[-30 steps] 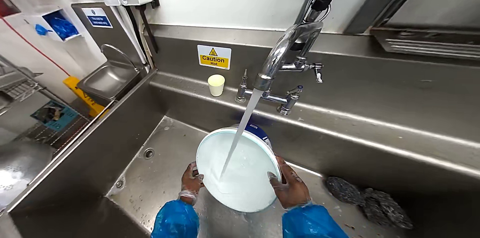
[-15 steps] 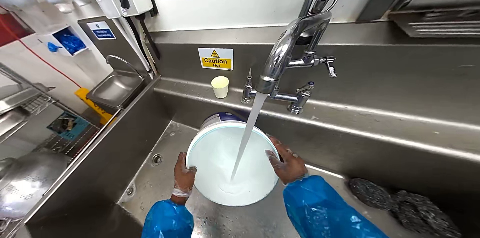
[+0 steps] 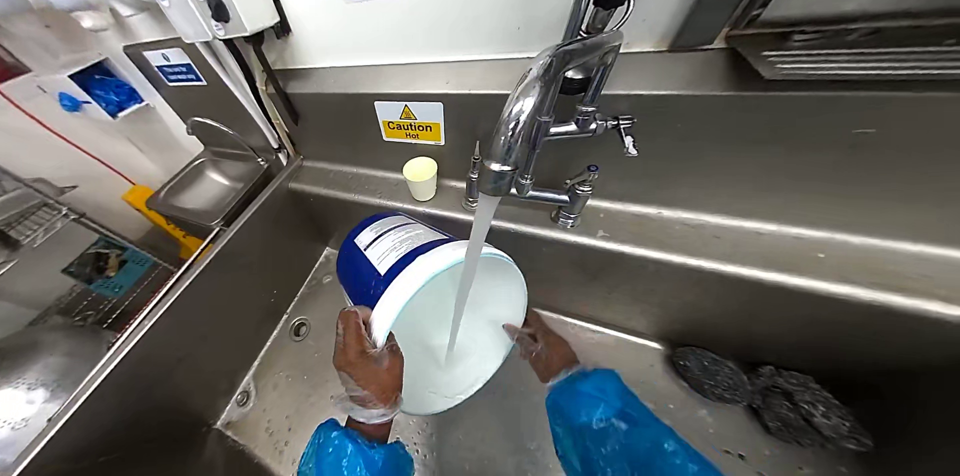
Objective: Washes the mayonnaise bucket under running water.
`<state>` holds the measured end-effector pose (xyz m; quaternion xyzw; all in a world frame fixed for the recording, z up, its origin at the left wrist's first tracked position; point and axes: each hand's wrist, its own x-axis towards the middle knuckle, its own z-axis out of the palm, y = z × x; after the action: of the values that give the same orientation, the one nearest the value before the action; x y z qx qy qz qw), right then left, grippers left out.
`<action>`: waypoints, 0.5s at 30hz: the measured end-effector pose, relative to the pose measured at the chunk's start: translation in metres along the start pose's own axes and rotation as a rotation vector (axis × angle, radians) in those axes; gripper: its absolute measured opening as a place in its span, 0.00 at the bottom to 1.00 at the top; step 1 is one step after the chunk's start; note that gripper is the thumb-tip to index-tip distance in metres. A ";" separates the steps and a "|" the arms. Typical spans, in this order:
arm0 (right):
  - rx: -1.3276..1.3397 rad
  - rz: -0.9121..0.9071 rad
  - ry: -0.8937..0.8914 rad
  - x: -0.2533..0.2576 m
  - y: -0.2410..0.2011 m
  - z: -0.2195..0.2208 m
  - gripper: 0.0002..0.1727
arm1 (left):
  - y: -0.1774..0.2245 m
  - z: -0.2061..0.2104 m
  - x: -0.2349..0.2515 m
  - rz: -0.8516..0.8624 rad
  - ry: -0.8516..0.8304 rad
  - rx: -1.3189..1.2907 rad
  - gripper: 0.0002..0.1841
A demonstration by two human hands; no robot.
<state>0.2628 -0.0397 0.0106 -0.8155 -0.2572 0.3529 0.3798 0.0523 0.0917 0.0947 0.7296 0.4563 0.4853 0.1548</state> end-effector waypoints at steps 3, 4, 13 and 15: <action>0.419 0.247 -0.140 -0.043 0.015 0.054 0.29 | 0.007 -0.005 0.000 0.036 -0.008 0.085 0.13; 0.565 0.326 -0.142 -0.058 0.009 0.072 0.26 | 0.010 -0.006 0.001 0.056 -0.014 0.109 0.13; 0.880 0.751 -0.111 -0.083 0.007 0.169 0.23 | 0.046 -0.026 0.011 -0.227 -0.597 0.431 0.23; 0.857 0.791 -0.133 -0.092 0.012 0.170 0.21 | 0.052 -0.029 0.023 -0.278 -0.824 0.536 0.29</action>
<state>0.0767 -0.0361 -0.0426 -0.5994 0.2090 0.5907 0.4980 0.0570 0.0760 0.1566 0.8067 0.5587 -0.0019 0.1924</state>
